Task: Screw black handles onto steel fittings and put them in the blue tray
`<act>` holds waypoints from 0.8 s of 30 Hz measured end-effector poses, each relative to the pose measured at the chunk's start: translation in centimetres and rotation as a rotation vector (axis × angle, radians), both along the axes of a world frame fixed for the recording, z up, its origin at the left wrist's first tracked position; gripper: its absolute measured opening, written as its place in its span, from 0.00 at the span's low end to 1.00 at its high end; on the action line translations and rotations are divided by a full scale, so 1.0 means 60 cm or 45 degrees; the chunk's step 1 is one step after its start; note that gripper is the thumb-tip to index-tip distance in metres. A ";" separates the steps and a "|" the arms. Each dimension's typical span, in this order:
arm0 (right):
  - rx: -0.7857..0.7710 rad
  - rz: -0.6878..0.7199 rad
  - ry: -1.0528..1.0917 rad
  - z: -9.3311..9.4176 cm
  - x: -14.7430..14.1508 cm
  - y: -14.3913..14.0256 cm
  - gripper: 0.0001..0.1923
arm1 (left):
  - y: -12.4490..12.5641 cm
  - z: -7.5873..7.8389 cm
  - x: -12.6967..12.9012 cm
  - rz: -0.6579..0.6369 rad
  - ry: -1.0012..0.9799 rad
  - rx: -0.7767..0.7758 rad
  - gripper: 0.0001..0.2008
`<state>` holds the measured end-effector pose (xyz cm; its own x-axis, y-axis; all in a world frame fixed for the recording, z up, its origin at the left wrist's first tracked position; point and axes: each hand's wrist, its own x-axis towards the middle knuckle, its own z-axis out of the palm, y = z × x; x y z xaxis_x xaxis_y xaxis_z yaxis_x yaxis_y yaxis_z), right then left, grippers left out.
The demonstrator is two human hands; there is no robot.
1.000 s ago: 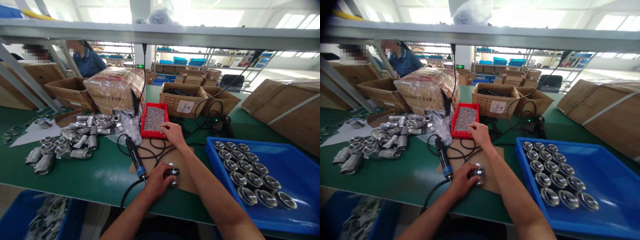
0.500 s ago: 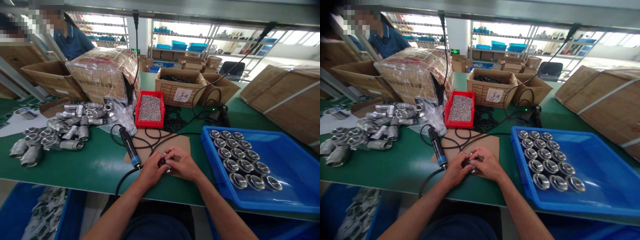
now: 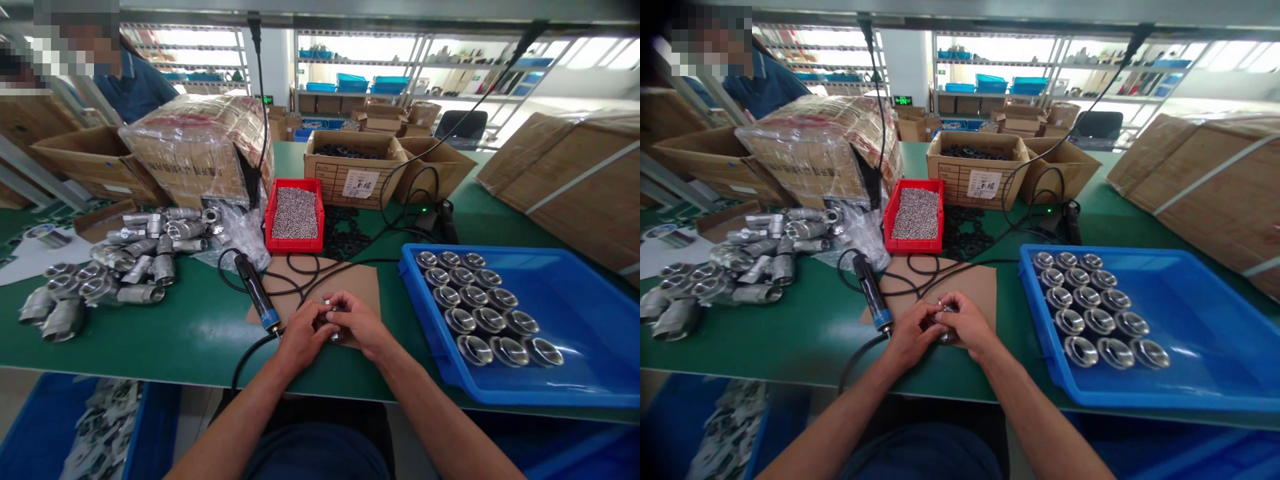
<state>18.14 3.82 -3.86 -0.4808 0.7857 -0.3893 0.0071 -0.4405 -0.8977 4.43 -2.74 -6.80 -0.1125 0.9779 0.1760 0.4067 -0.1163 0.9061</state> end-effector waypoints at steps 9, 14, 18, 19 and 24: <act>0.232 0.101 0.101 -0.016 0.030 0.002 0.17 | -0.005 0.026 -0.009 -0.106 0.091 -0.048 0.15; 0.474 0.221 0.102 -0.040 0.056 0.020 0.18 | -0.009 0.045 -0.010 -0.126 0.208 -0.104 0.15; 0.528 0.204 0.062 -0.051 0.055 0.023 0.20 | -0.013 0.081 -0.063 0.088 0.467 -0.114 0.20; 0.531 0.200 0.050 -0.051 0.054 0.022 0.19 | -0.012 0.090 -0.083 0.253 0.562 -0.123 0.21; 0.585 0.189 0.003 -0.044 0.051 0.019 0.18 | 0.005 0.089 -0.160 0.779 0.872 -0.481 0.35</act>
<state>21.21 4.98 -6.48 -0.6011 0.7990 -0.0164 0.0374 0.0076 -0.9993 -5.17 -2.46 -1.47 -0.6072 0.7905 0.0801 0.7496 0.5365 0.3876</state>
